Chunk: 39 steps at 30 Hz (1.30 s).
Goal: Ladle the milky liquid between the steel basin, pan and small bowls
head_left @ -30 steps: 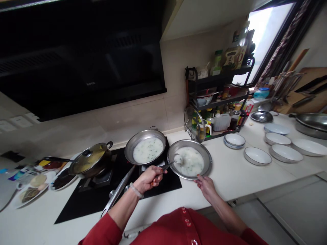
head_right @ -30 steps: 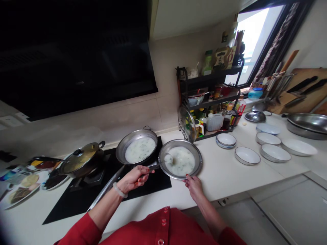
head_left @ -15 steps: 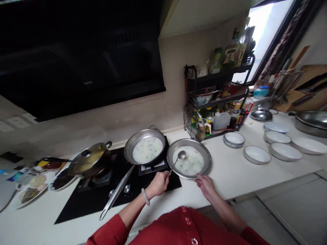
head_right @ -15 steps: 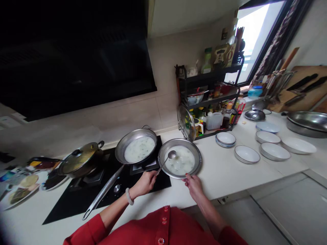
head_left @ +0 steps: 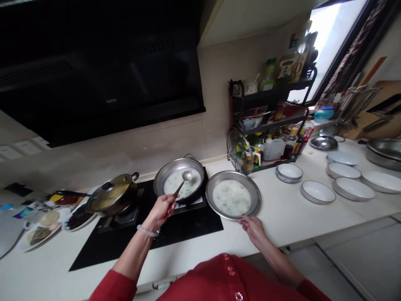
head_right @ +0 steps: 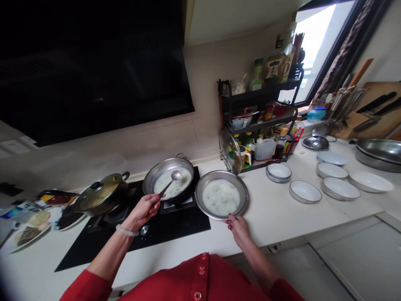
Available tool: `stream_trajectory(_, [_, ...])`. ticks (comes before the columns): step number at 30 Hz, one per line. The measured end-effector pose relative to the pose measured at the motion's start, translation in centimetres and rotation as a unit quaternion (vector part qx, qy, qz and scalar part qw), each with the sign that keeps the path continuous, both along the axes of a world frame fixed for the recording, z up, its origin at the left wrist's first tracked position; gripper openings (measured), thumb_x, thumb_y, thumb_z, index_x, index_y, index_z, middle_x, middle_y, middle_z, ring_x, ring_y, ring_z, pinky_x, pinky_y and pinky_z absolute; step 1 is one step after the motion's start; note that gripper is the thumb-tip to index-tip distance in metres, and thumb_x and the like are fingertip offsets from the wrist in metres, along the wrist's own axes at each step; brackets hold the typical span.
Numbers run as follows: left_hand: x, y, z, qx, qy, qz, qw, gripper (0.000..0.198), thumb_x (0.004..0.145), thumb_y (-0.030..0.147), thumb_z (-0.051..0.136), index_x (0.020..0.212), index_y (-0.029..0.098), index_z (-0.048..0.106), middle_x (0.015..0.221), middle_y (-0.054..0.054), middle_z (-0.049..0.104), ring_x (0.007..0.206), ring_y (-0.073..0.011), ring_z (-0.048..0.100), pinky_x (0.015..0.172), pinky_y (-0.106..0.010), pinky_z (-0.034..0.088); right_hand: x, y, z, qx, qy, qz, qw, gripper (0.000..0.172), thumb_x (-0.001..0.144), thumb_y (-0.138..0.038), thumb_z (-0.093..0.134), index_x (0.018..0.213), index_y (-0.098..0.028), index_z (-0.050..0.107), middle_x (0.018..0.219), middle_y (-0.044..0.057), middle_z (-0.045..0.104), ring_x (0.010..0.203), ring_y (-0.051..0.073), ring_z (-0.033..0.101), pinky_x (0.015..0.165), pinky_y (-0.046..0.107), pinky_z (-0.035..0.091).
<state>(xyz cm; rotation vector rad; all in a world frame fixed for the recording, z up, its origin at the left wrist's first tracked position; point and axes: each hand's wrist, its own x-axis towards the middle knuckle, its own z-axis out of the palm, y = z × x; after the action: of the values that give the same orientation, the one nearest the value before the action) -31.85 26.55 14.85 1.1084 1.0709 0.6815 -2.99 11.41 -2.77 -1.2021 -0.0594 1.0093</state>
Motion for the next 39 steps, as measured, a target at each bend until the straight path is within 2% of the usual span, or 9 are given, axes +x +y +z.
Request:
stream_trajectory(5, [-1.6,2.5,-1.7,0.034,0.136,0.057,0.989,0.02,0.071,0.029,0.065,0.073,0.011,0.056,0.04,0.006,0.044,0.027,-0.0026,0.025,0.034,-0.018,0.01,0.0,0.0,-0.1,0.0,-0.002,0.003,1.0,0.044,0.044,-0.031,0.079,0.058,-0.023,0.039,0.05,-0.004,0.057,0.051,0.016,0.062,0.041,0.022,0.033])
stream_trajectory(9, [-1.4,3.8,-2.8,0.026,0.146,0.077,0.986,0.01,0.072,0.017,0.062,0.069,0.011,0.055,0.038,0.006,0.044,0.025,-0.0029,0.026,0.032,-0.018,0.008,0.0,0.0,-0.1,0.0,-0.005,0.005,1.0,0.043,0.046,-0.031,0.079,0.058,-0.023,0.038,0.049,-0.004,0.058,0.052,0.017,0.062,0.041,0.022,0.034])
stream_trajectory(12, [-0.8,4.1,-3.0,0.0,0.127,0.075,0.989,0.006,0.073,0.011,0.059,0.068,0.01,0.055,0.038,0.005,0.045,0.025,-0.0028,0.026,0.031,-0.016,0.009,0.0,0.0,-0.2,0.0,-0.001,0.0,1.0,0.042,0.047,-0.03,0.079,0.058,-0.023,0.039,0.049,-0.004,0.058,0.051,0.017,0.062,0.04,0.022,0.034])
stream_trajectory(18, [0.0,3.9,-2.0,-0.088,0.037,0.052,0.994,0.006,0.077,0.006,0.053,0.073,0.008,0.057,0.041,0.006,0.04,0.03,-0.0009,0.024,0.032,-0.013,0.012,0.0,0.1,-0.3,0.002,0.01,-0.008,1.0,0.041,0.046,-0.029,0.08,0.059,-0.023,0.041,0.048,-0.005,0.057,0.05,0.015,0.061,0.04,0.02,0.033])
stream_trajectory(26, [-1.2,3.6,-0.3,-0.179,-0.053,0.071,0.98,0.017,0.085,0.004,0.037,0.083,0.008,0.054,0.046,0.007,0.035,0.031,-0.0005,0.023,0.028,-0.009,0.014,-0.1,0.1,-0.1,0.0,0.014,-0.013,1.0,0.043,0.042,-0.028,0.079,0.061,-0.022,0.04,0.051,-0.005,0.059,0.05,0.013,0.06,0.04,0.019,0.033])
stream_trajectory(35, [-2.0,2.8,0.5,-0.205,-0.095,0.081,0.971,0.015,0.083,0.003,0.041,0.086,0.008,0.054,0.047,0.007,0.036,0.03,-0.0005,0.025,0.026,-0.009,0.015,-0.1,0.0,0.3,-0.003,0.0,-0.004,1.0,0.041,0.046,-0.029,0.078,0.059,-0.023,0.039,0.051,-0.005,0.057,0.051,0.015,0.061,0.041,0.022,0.034])
stream_trajectory(39, [-1.8,2.0,1.2,-0.198,-0.098,0.061,0.973,0.012,0.08,0.003,0.045,0.085,0.008,0.055,0.048,0.007,0.036,0.031,-0.0005,0.025,0.027,-0.009,0.015,-0.1,-0.1,0.3,0.0,-0.017,0.004,1.0,0.041,0.047,-0.031,0.077,0.059,-0.024,0.038,0.05,-0.004,0.058,0.051,0.017,0.062,0.042,0.024,0.035])
